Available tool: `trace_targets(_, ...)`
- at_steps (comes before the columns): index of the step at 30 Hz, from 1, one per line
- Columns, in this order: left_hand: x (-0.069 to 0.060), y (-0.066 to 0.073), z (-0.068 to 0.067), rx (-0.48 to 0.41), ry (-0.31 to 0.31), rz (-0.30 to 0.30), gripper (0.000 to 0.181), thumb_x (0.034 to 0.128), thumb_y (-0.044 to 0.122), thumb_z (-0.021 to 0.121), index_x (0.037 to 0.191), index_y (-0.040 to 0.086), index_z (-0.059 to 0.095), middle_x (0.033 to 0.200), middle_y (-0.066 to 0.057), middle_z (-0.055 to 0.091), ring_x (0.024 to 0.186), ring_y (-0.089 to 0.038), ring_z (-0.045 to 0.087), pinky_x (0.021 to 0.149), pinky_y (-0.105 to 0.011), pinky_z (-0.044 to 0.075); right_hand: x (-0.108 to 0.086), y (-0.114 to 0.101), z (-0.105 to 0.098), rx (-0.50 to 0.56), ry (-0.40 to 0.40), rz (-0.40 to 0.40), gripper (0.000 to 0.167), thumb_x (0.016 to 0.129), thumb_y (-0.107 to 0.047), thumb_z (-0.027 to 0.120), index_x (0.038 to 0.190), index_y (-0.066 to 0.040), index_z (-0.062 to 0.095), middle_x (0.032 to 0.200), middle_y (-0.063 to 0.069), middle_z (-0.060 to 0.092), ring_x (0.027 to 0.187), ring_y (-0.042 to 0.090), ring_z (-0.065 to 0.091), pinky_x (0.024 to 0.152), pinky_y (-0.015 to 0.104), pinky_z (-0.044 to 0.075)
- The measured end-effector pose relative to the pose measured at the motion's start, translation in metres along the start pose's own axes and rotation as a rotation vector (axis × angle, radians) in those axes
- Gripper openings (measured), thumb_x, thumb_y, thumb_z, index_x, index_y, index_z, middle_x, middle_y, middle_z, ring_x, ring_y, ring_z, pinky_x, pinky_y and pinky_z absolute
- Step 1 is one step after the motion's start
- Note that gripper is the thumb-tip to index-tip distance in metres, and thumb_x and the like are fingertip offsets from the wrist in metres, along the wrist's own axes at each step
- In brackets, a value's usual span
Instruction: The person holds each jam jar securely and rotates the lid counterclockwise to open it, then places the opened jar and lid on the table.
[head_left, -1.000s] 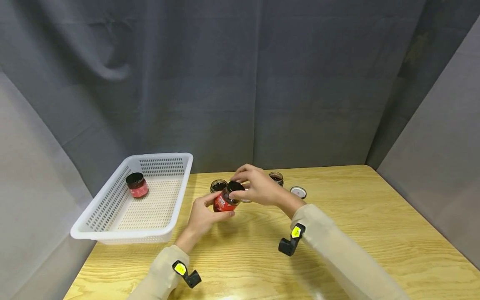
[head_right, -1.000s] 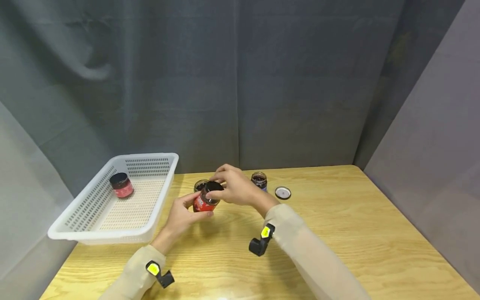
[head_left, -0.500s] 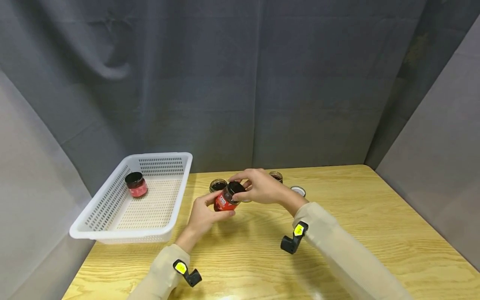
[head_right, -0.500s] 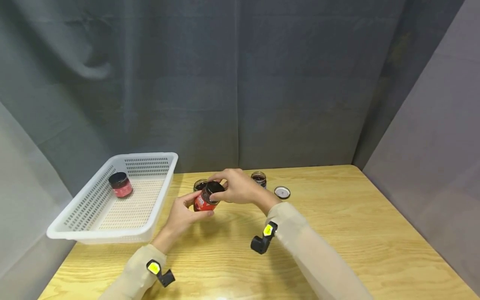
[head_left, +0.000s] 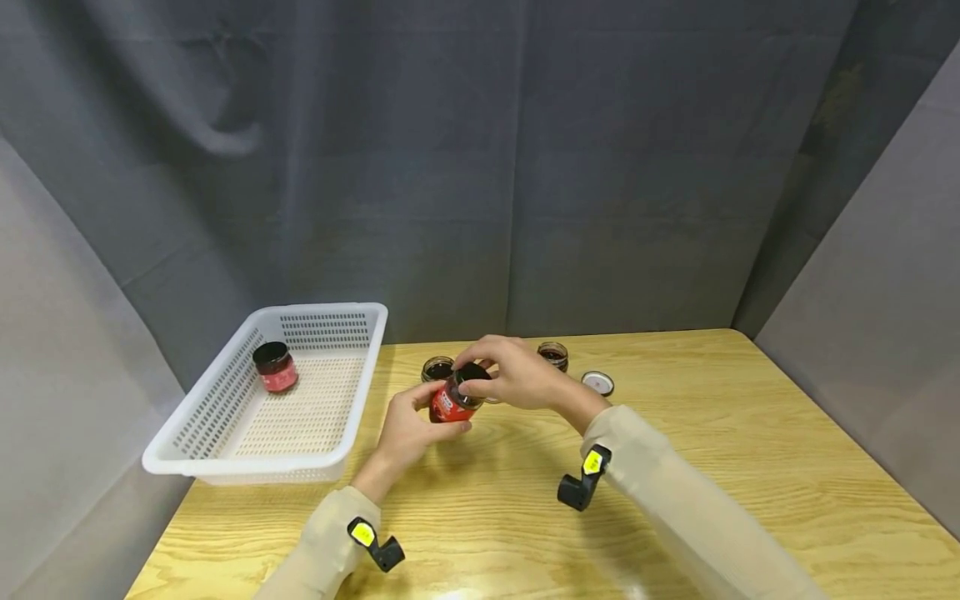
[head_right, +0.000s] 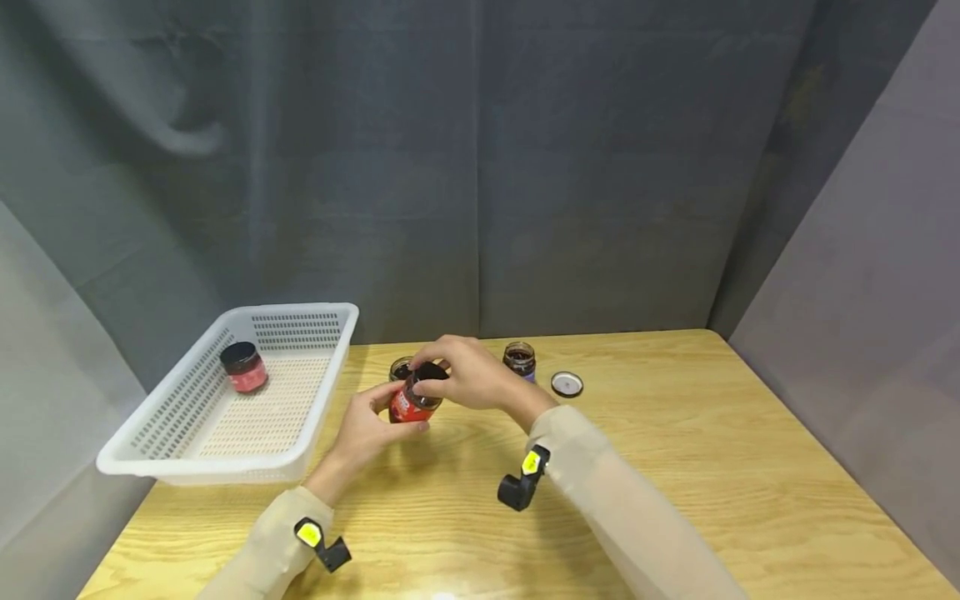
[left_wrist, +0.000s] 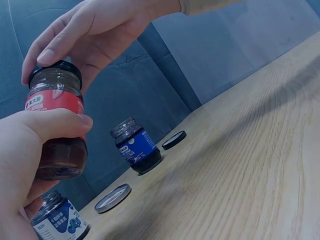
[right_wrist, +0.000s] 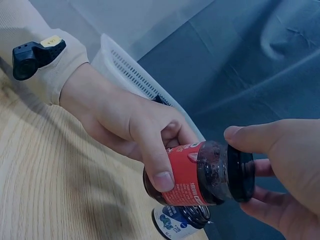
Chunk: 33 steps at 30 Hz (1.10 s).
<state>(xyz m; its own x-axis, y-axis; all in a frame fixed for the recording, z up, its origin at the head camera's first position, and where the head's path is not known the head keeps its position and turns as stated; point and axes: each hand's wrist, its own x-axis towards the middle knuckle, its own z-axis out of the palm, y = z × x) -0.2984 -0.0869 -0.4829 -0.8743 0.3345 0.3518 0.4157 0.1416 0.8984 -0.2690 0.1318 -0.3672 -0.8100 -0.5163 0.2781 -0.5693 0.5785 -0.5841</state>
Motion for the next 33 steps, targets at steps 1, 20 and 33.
trace_targets(1,0.0,0.0,0.0,0.0,0.001,0.001,0.061,0.071,0.016,0.097,0.128,0.016,0.074,0.118,0.002,0.074,0.114,-0.022,0.063,0.101,-0.055,0.045,0.0,0.0,0.0,0.009,-0.002,0.005,0.028,0.095,-0.019,0.077,0.123,-0.015,0.073,0.122,0.003,0.065,0.11,0.023,0.062,0.086,0.036,0.058)
trace_targets(20,0.001,0.006,0.002,-0.038,-0.01,-0.024,0.064,0.0715,0.002,0.094,0.131,0.006,0.07,0.122,-0.007,0.072,0.115,-0.027,0.065,0.103,-0.058,0.044,0.002,0.003,-0.003,0.069,-0.049,0.041,0.043,0.089,-0.016,0.083,0.128,-0.002,0.07,0.131,0.01,0.056,0.119,0.025,0.058,0.097,0.038,0.054)
trace_targets(33,-0.007,0.024,0.003,-0.012,-0.041,0.012,0.053,0.0727,0.003,0.093,0.121,0.004,0.07,0.11,-0.006,0.071,0.099,-0.022,0.066,0.088,-0.046,0.055,0.005,-0.001,-0.001,-0.074,-0.139,0.021,0.046,0.09,-0.019,0.081,0.135,-0.014,0.071,0.13,0.007,0.062,0.107,0.023,0.061,0.087,0.04,0.057)
